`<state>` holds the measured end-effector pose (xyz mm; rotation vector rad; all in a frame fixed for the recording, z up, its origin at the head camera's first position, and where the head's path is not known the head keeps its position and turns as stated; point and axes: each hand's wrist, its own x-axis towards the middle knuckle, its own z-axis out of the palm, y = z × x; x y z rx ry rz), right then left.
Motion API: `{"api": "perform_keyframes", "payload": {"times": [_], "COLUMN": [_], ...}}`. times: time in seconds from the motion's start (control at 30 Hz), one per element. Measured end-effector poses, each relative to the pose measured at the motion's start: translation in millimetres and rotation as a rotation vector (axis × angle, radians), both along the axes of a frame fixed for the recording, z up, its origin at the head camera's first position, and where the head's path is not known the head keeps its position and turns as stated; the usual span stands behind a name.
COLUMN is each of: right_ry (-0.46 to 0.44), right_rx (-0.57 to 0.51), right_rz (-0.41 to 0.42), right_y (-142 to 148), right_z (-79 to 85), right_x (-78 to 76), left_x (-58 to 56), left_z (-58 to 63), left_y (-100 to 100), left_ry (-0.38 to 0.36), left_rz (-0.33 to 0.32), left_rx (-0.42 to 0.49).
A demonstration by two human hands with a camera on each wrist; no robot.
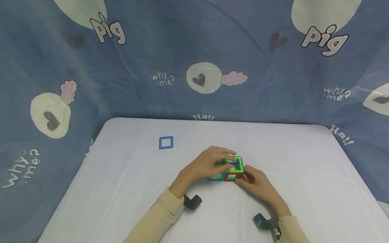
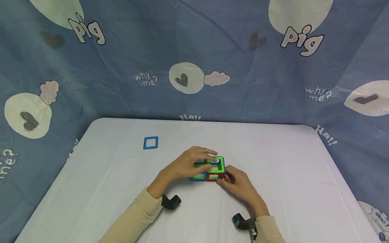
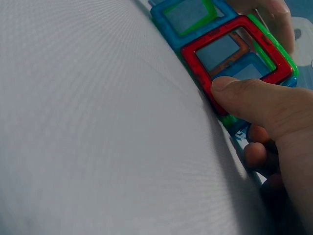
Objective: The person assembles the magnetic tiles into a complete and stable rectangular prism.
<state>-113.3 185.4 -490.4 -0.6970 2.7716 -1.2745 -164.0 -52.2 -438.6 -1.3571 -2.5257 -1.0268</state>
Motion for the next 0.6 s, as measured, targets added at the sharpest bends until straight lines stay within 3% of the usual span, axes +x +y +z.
{"api": "perform_keyframes", "payload": {"times": [0.3,0.5,0.6], "right_ry": [-0.025,-0.042,-0.042], "right_rx": [0.018,0.026,0.025], "right_rz": [-0.025,-0.036,-0.033], "right_y": [-1.9,-2.4,-2.5], "right_z": [1.4,0.6,0.6], "right_x": [0.9,0.1,0.1], "left_x": [-7.1,-16.1,-22.0], "left_z": [3.5,3.6,1.2], "left_y": [-15.5,-36.4,-49.8], "left_ry": [-0.021,0.04,0.038], "left_rz": [0.039,0.247,0.327], "left_rx": [0.02,-0.046,-0.024]}}
